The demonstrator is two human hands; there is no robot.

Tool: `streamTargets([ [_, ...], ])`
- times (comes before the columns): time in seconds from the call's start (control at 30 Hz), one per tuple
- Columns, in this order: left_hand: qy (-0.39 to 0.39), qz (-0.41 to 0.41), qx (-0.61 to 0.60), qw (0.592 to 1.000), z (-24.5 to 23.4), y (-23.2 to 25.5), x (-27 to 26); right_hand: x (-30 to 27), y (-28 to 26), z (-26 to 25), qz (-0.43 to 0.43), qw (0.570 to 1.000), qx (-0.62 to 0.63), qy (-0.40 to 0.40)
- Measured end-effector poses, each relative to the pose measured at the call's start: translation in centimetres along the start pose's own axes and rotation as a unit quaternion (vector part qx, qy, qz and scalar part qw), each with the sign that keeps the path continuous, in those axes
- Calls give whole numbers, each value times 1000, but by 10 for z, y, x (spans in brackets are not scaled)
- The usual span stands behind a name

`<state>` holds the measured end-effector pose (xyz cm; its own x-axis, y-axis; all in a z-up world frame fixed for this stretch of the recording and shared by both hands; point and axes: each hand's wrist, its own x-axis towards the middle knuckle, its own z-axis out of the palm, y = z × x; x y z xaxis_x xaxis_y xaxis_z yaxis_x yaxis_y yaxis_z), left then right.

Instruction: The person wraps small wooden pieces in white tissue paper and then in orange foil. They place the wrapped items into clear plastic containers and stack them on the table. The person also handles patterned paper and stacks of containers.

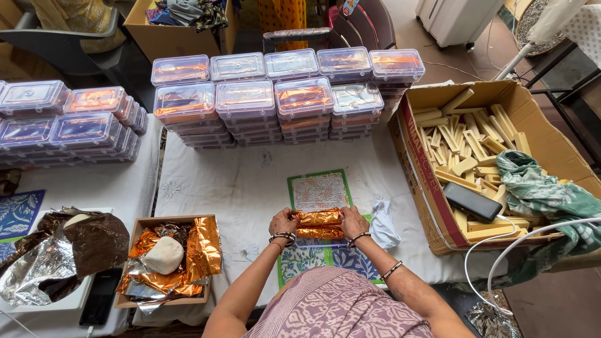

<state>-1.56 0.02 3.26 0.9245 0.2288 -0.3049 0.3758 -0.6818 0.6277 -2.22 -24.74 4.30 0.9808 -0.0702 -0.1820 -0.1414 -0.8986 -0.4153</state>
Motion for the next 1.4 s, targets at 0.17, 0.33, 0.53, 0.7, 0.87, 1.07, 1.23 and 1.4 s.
streamTargets([
  [0.17,-37,-18,-50,998,8,-6,12,15,5,6,11,1000,-11,-18],
  [0.33,-63,-61,-53,995,10,-4,18,20,0,4,5,1000,10,-11],
  [0.53,-31,-36,-17,999,17,-6,11,4,3,9,-39,999,6,35],
  [0.7,-36,2,-59,998,24,-23,9,-3,33,24,-59,966,113,226],
  [0.87,-56,-6,-100,993,31,-29,10,-21,22,12,-15,973,123,194],
  [1.07,-45,-4,-85,995,26,-20,3,-13,11,-9,-90,984,25,149],
  [1.23,-13,25,-66,997,43,-27,8,-6,18,-9,-174,975,-80,114],
  [1.4,-34,49,-61,996,40,-32,7,0,25,-2,-251,947,-186,68],
])
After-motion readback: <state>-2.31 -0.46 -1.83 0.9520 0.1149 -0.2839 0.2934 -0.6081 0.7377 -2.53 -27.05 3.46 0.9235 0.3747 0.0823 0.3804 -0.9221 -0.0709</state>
